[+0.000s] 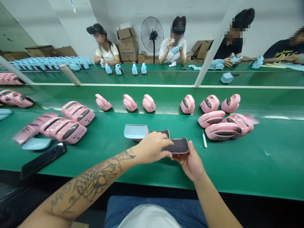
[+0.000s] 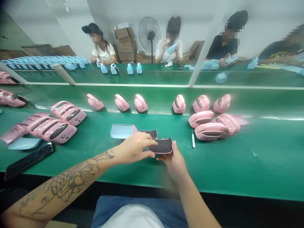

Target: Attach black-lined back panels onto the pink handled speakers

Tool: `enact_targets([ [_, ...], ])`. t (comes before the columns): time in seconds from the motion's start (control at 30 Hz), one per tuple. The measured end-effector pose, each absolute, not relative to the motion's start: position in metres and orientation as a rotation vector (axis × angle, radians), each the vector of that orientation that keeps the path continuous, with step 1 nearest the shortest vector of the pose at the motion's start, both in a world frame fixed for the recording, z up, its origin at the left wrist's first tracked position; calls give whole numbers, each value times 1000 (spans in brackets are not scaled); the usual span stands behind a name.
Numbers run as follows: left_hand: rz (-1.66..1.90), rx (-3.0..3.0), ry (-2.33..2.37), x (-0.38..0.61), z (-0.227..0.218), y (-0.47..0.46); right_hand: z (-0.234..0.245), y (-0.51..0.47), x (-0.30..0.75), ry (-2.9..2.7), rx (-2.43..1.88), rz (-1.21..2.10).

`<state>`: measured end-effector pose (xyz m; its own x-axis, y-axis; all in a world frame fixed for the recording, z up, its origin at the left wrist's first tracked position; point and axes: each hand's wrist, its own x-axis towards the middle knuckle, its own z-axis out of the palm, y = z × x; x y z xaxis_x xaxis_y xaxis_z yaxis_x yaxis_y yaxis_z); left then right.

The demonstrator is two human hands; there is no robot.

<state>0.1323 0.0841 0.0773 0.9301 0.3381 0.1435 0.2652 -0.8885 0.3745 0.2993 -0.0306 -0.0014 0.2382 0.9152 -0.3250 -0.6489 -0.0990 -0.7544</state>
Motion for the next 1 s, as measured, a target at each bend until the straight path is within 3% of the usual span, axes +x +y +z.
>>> enact_targets([
  [0.23,274,2653,444,136,44,53,-9,-50,293,-463,-1264,1269],
  [0.5,365,2496,576,124,30,51,-15,-61,315,-654,-1726,831],
  [0.7,763,2931,392,117,36,34,-8,-78,320,-726,-1839,471],
  [0.87,855,2994,222,122,49,18,-2,-86,291,-591,-1187,1143],
  [1.0,710,2764,196,132,71,58,1,-70,287,-447,-935,1283],
])
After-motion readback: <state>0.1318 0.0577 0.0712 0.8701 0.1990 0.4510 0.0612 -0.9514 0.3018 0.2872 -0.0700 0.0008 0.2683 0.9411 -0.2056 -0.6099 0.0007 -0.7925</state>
